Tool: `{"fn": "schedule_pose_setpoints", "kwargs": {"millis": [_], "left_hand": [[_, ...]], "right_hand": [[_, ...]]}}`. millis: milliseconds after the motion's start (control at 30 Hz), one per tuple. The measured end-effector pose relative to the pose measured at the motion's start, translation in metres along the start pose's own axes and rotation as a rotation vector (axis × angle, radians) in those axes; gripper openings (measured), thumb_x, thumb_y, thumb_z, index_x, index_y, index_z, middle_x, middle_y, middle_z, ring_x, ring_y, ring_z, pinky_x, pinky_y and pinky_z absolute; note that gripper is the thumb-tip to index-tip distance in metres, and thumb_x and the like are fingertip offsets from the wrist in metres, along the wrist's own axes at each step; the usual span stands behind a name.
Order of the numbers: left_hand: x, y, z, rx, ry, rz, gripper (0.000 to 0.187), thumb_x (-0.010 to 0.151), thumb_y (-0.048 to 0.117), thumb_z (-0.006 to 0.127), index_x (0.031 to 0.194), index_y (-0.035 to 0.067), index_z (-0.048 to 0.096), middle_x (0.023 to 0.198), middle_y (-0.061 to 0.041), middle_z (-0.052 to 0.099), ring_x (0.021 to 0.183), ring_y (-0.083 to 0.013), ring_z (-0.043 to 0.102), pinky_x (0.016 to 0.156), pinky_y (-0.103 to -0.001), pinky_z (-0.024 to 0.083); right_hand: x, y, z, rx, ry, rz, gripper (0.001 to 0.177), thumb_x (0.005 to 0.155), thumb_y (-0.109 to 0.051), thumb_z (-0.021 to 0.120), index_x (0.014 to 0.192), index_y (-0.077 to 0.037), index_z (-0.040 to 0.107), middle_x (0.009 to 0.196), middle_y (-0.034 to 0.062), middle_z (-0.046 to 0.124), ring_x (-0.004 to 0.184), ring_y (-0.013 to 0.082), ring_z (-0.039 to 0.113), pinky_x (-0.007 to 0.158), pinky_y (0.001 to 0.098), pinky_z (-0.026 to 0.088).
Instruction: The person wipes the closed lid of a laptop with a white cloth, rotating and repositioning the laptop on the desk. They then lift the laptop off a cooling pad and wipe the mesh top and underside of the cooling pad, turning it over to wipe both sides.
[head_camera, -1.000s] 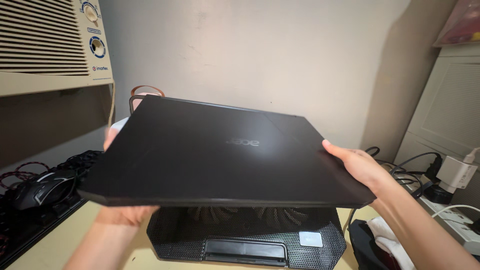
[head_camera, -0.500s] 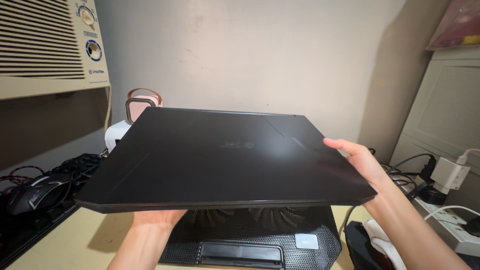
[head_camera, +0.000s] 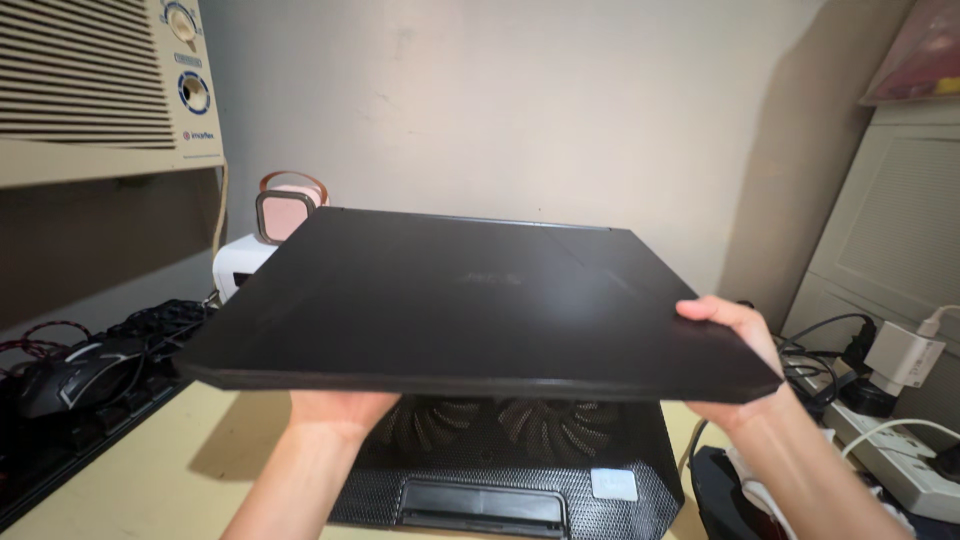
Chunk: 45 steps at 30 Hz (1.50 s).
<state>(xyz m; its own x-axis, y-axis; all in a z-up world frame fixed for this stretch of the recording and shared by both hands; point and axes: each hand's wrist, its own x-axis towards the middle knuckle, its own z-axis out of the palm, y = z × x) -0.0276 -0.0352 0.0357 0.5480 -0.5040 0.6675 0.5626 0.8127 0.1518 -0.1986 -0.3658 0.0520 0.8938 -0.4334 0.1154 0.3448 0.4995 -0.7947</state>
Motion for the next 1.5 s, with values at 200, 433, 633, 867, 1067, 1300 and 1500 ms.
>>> {"fn": "schedule_pose_setpoints", "kwargs": {"millis": [200,433,633,867,1067,1300,1500], "left_hand": [[0.003,-0.022,0.008,0.039,0.135,0.011,0.047,0.103,0.042,0.046,0.132,0.009,0.063,0.130,-0.010,0.066,0.121,-0.0275,0.061,0.106,-0.044,0.048],[0.000,-0.039,0.002,0.017,0.171,-0.060,0.044,0.102,0.039,0.049,0.129,0.007,0.063,0.125,-0.012,0.067,0.115,-0.0282,0.064,0.101,-0.043,0.053],[-0.002,-0.025,-0.003,0.064,0.178,-0.046,0.044,0.101,0.038,0.048,0.128,0.007,0.063,0.125,-0.012,0.067,0.113,-0.0278,0.065,0.098,-0.043,0.055],[-0.020,-0.015,-0.010,0.096,0.212,-0.030,0.044,0.101,0.038,0.046,0.127,0.006,0.063,0.124,-0.012,0.068,0.110,-0.0273,0.067,0.094,-0.041,0.058],[-0.015,-0.004,-0.017,0.099,0.233,0.025,0.044,0.100,0.037,0.045,0.127,0.006,0.063,0.124,-0.012,0.068,0.108,-0.0269,0.069,0.091,-0.040,0.060],[0.002,0.048,-0.037,0.346,0.139,0.028,0.036,0.113,0.024,0.048,0.136,-0.001,0.061,0.128,-0.019,0.066,0.113,-0.0288,0.067,0.097,-0.040,0.056],[0.009,0.072,-0.012,0.655,0.469,-0.012,0.053,0.090,0.048,0.053,0.123,0.009,0.068,0.109,-0.010,0.075,0.092,-0.0207,0.074,0.074,-0.032,0.063]], "right_hand": [[0.000,0.010,-0.004,0.003,-0.033,-0.046,0.045,0.076,-0.021,0.055,0.109,0.005,0.068,0.101,0.0194,0.075,0.083,0.0309,0.073,0.077,0.0417,0.058],[0.006,0.019,-0.006,0.049,-0.108,-0.004,0.038,0.077,-0.016,0.055,0.104,0.007,0.066,0.097,0.0205,0.075,0.078,0.0313,0.074,0.075,0.0396,0.061],[0.008,0.026,0.006,0.005,-0.123,0.060,0.039,0.076,-0.017,0.055,0.103,0.007,0.067,0.094,0.0205,0.075,0.075,0.0294,0.075,0.070,0.0387,0.062],[-0.003,0.012,0.033,-0.141,-0.102,0.055,0.043,0.091,-0.031,0.060,0.116,0.003,0.070,0.101,0.0179,0.076,0.078,0.0243,0.075,0.069,0.0351,0.061],[-0.002,0.001,0.048,-0.289,0.141,0.222,0.042,0.089,-0.036,0.067,0.112,-0.001,0.072,0.101,0.0156,0.077,0.080,0.0231,0.073,0.072,0.0364,0.060],[-0.004,0.002,0.020,-0.315,0.199,0.182,0.040,0.089,-0.037,0.067,0.108,-0.002,0.075,0.095,0.0126,0.078,0.071,0.0202,0.072,0.065,0.0338,0.059],[-0.016,0.000,0.010,-0.288,0.226,0.197,0.039,0.090,-0.038,0.066,0.106,-0.003,0.075,0.090,0.0110,0.078,0.067,0.0175,0.072,0.060,0.0309,0.059]]}}
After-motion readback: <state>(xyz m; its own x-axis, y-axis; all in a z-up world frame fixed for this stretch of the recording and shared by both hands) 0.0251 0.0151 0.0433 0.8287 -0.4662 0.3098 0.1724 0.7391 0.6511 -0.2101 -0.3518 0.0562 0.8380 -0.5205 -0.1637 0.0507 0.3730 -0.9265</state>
